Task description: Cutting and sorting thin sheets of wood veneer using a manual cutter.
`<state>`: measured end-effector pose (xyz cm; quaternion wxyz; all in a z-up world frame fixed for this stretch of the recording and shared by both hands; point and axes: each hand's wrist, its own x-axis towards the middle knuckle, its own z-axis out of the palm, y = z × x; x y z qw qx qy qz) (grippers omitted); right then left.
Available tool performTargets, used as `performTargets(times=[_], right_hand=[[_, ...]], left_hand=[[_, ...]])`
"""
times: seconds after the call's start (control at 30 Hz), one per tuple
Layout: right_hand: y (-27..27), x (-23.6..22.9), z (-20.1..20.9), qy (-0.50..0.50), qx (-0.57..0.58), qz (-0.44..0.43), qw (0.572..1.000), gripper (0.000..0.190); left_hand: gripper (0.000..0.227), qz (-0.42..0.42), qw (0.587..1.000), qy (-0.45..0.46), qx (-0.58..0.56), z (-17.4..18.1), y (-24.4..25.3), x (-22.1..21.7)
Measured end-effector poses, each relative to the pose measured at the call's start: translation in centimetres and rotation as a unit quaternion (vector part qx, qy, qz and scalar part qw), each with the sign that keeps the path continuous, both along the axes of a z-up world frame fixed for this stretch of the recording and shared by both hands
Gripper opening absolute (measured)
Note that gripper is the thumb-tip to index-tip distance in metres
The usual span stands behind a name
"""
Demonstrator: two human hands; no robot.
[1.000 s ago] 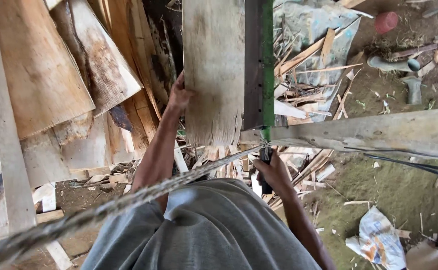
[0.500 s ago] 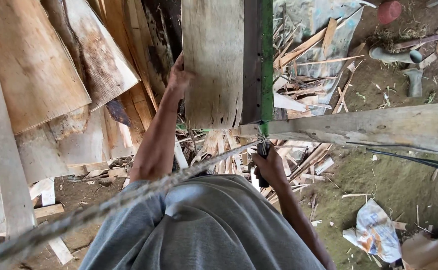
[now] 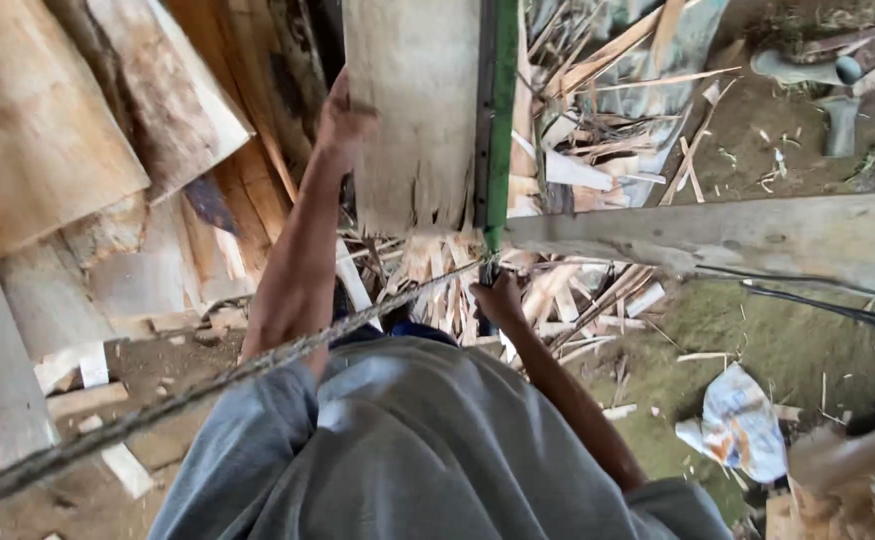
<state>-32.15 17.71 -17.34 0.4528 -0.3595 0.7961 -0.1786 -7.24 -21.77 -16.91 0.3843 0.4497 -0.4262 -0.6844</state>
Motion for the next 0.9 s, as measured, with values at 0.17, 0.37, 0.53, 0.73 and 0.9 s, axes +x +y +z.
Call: performTargets(times=[0.17, 0.37, 0.53, 0.73, 0.9], right_hand=[[-1.7, 2.7, 14.6, 0.055, -0.128, -0.029, 0.990, 0.032], [-2.4, 2.9, 27.9, -0.058, -0.053, -0.086, 0.993, 0.027], [-4.0, 3.0, 32.7, -0.059, -0.027, -0.104, 0.992, 0.028], [-4.4, 4.4, 33.1, -0.018, 0.014, -0.104, 0.994, 0.030], [-4.3, 4.6, 31.8, 0.017, 0.038, -0.104, 0.994, 0.026]], left_hand=[[0.071, 0.004, 0.998, 0.035, 0.051, 2.5, 0.2, 2.1], [0.086, -0.045, 0.998, -0.013, 0.034, 9.4, 1.0, 3.3], [0.084, -0.084, 0.993, -0.082, -0.007, 9.8, 1.4, 5.8], [0.080, -0.040, 0.996, 0.063, 0.044, 15.9, 5.2, 8.3], [0.077, -0.050, 0.989, 0.121, 0.069, 18.0, 6.4, 9.2]])
